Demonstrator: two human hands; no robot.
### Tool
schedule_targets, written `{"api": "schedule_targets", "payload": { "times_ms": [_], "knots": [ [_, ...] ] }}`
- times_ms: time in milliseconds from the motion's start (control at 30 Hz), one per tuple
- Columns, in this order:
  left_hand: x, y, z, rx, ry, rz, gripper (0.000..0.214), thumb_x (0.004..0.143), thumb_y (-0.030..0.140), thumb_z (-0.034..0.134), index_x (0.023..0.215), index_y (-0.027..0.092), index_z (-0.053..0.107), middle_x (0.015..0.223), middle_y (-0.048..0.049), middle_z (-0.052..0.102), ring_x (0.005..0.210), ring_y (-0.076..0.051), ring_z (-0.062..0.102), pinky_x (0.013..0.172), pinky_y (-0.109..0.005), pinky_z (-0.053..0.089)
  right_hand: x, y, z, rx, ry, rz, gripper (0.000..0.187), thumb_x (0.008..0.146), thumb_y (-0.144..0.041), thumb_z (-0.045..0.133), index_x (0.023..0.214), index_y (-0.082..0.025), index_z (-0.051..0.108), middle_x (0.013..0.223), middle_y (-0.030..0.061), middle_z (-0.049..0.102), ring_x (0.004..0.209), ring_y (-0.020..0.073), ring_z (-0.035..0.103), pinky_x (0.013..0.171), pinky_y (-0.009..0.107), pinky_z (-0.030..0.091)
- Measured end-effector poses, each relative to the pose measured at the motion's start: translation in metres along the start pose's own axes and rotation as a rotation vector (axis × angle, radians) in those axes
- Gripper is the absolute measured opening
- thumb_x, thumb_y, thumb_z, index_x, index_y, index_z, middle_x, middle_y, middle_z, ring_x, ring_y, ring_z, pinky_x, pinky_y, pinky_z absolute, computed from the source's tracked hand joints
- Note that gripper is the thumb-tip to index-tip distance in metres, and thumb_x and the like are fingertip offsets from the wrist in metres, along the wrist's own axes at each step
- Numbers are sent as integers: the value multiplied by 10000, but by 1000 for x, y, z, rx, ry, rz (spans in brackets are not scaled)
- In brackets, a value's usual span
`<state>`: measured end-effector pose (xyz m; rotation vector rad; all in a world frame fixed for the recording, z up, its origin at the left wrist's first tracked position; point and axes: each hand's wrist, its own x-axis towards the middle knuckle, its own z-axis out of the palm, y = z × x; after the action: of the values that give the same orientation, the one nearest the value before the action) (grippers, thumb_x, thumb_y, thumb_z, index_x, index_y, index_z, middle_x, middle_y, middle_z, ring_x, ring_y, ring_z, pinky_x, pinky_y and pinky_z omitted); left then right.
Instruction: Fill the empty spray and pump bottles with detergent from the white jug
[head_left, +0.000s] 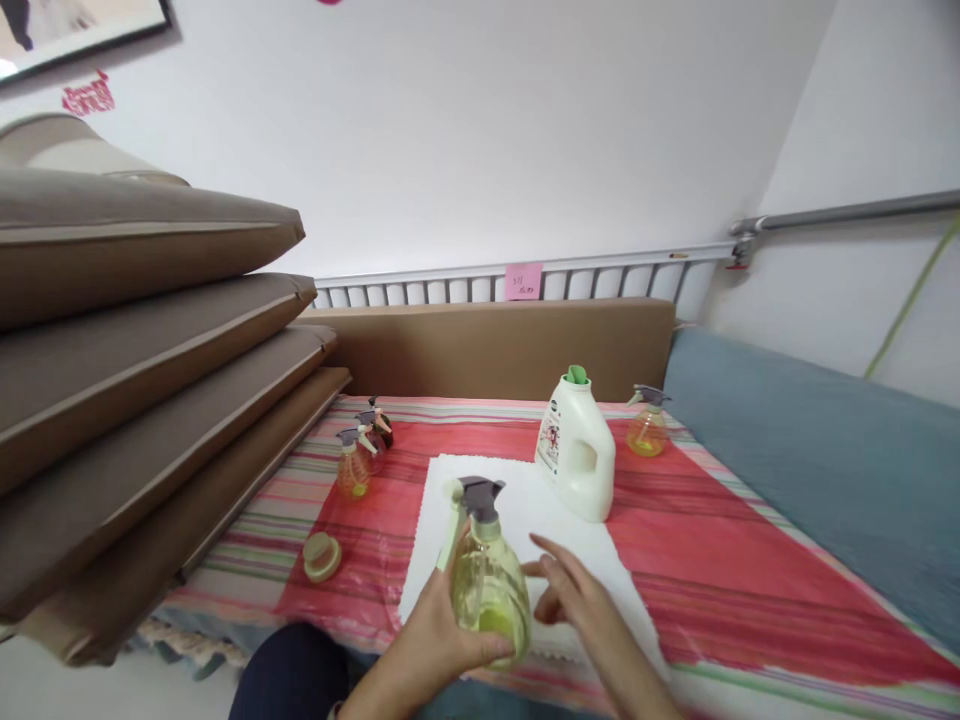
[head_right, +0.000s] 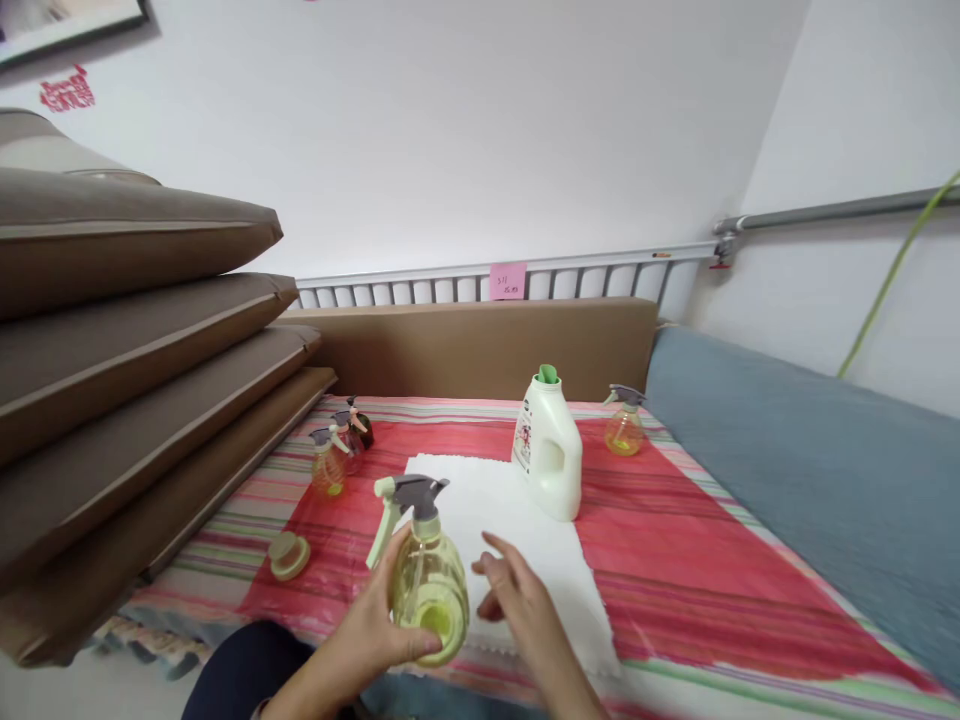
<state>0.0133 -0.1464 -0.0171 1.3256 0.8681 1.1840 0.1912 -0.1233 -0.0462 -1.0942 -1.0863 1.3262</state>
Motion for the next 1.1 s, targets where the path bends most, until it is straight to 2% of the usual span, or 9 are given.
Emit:
{"api": "schedule_targets", "payload": {
  "times_ms": [100,233,367,433,500,633,800,900,1100],
  "knots": [
    [-3,5,7,41,-134,-54,856,505,68,751,1276,237,417,1035,-73,617,930,-253,585,792,-350,476,-1,-43,-23,-208,-24,-256,546,704,-433,682,1171,-204,519,1043,100,631,650,159,582,655,336,470],
    [-7,3,17,55,-215,-57,875,525,77,743,1303,254,384,1077,-57,594,941,-238,569,787,-340,469,-11,-91,-23,-524,-211,-388,530,699,-285,707,1197,-289,522,1216,59,544,1007,239,520,879,403,393],
    [-5,-3,19,49,-317,-40,951,485,96,785,1323,242,360,1224,-81,531,1088,-265,504,933,-386,388,-5,-111,-12,-594,-436,-289,273,682,-178,686,948,-220,642,879,4,643,826,197,554,753,315,422],
    [-3,-7,17,38,-344,-25,941,486,132,802,1316,235,370,1242,-81,522,1138,-270,473,982,-405,343,2,-112,-10,-596,-480,-229,110,673,-169,671,775,-187,634,698,-24,598,683,161,526,623,268,407],
    [1,-13,12,15,-338,-10,931,485,190,820,1306,225,383,1243,-86,524,1168,-277,451,1003,-415,317,8,-113,-13,-591,-484,-207,79,662,-184,669,701,-176,601,639,-34,553,628,143,498,567,250,384],
    [12,-32,-5,-19,-264,-8,761,620,375,743,1286,222,408,1282,-114,499,1155,-274,473,966,-417,359,16,-119,-30,-594,-422,-204,116,670,-247,639,671,-185,541,628,-37,510,617,137,475,555,249,377],
    [30,-72,-25,274,13,-66,385,798,418,529,1112,197,551,1126,-104,616,1042,-227,561,901,-378,428,31,-122,-72,-711,-294,-196,140,666,-302,605,724,-185,553,654,-17,538,641,163,498,579,275,391],
    [45,-105,-38,520,107,-47,369,793,443,512,1058,197,591,1096,-94,638,1029,-238,573,872,-385,459,44,-115,-110,-864,-158,-206,101,661,-267,604,693,-189,549,639,-25,538,636,159,497,584,276,381],
    [79,-171,-61,1022,184,190,369,795,457,508,995,179,646,1039,-103,672,1006,-253,591,932,-430,434,74,-94,-202,-1220,102,-163,154,785,-271,603,699,-153,556,646,-41,535,617,133,522,604,292,431]
  ]
}}
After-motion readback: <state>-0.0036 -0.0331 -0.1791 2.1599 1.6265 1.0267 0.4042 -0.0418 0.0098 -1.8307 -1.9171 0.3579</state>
